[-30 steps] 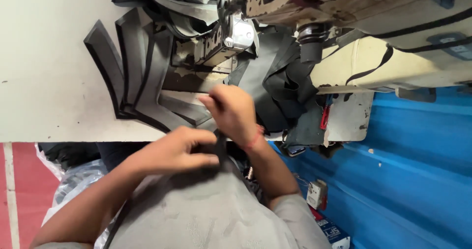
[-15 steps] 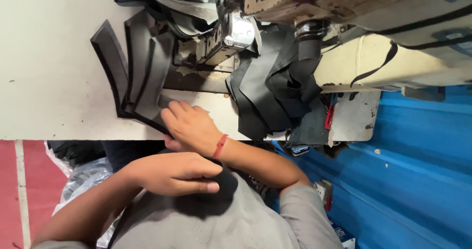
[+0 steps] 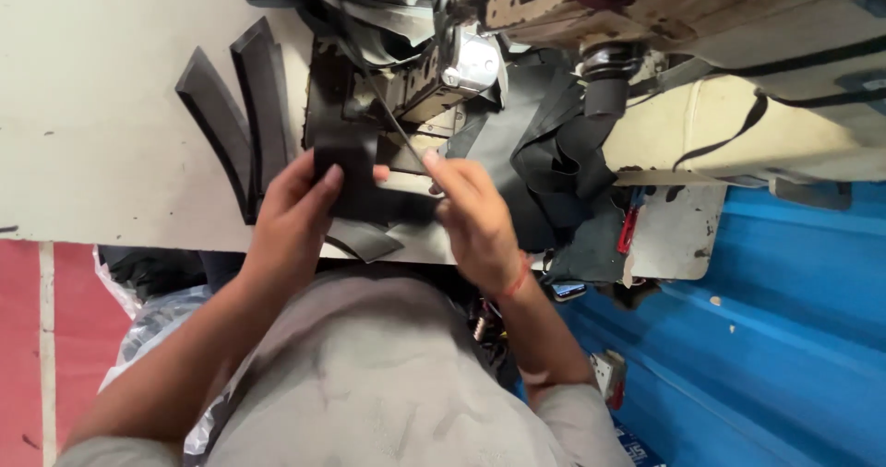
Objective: Stitching together shoe upper components using an industrial sewing machine.
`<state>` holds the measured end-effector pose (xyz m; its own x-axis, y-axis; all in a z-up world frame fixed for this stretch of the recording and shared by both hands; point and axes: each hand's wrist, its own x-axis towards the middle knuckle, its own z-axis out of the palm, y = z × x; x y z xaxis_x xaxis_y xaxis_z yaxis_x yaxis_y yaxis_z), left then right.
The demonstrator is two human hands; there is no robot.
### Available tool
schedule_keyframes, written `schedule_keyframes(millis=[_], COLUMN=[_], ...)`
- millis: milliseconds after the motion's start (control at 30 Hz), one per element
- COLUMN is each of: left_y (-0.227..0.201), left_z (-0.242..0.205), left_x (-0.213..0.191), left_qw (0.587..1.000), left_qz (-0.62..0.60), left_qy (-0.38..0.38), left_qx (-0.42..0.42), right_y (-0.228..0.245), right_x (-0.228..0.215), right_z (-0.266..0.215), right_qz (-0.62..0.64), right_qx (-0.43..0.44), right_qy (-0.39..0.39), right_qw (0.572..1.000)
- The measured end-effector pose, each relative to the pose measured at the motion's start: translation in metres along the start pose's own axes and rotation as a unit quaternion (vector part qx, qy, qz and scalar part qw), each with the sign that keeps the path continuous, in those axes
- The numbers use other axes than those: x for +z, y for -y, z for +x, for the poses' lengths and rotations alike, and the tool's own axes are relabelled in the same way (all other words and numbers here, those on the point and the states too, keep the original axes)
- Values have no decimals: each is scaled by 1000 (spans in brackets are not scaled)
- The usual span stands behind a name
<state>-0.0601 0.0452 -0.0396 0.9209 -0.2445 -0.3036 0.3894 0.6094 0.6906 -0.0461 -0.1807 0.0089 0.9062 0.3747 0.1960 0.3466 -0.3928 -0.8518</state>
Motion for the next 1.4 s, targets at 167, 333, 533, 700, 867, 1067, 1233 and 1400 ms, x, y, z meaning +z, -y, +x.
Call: schedule_keyframes(millis=[167, 333, 533, 700, 867, 1067, 1233, 1400], left_y=[-18, -32, -24, -11, -32, -51, -48, -44], left_z=[13, 6, 2, -2, 3, 33, 55, 64], left_x=[8, 23, 14, 13, 34, 11, 34, 68], left_qw=[999, 996, 999, 998, 980, 977, 974, 973], left_qz=[-42, -89, 4, 29, 104, 100, 106, 151], left_qy=[-15, 3, 14, 8, -26, 38, 93, 123], left_qx=[12, 2, 38, 62, 165, 185, 178, 126], right_y=[9, 10, -2, 3, -17, -12, -22, -53], right_x=[28, 28, 35, 35, 22, 11, -11, -15], right_z=[-11, -6, -11, -1, 19, 6, -15, -38], right_qz=[-128, -152, -183, -71, 36, 99, 175, 298], right_qx=[-104, -96, -99, -58, 0, 43, 115, 247], right_qy=[40, -56, -41, -47, 45, 213, 177, 208], right_qw=[985, 982, 977, 995, 998, 971, 962, 898])
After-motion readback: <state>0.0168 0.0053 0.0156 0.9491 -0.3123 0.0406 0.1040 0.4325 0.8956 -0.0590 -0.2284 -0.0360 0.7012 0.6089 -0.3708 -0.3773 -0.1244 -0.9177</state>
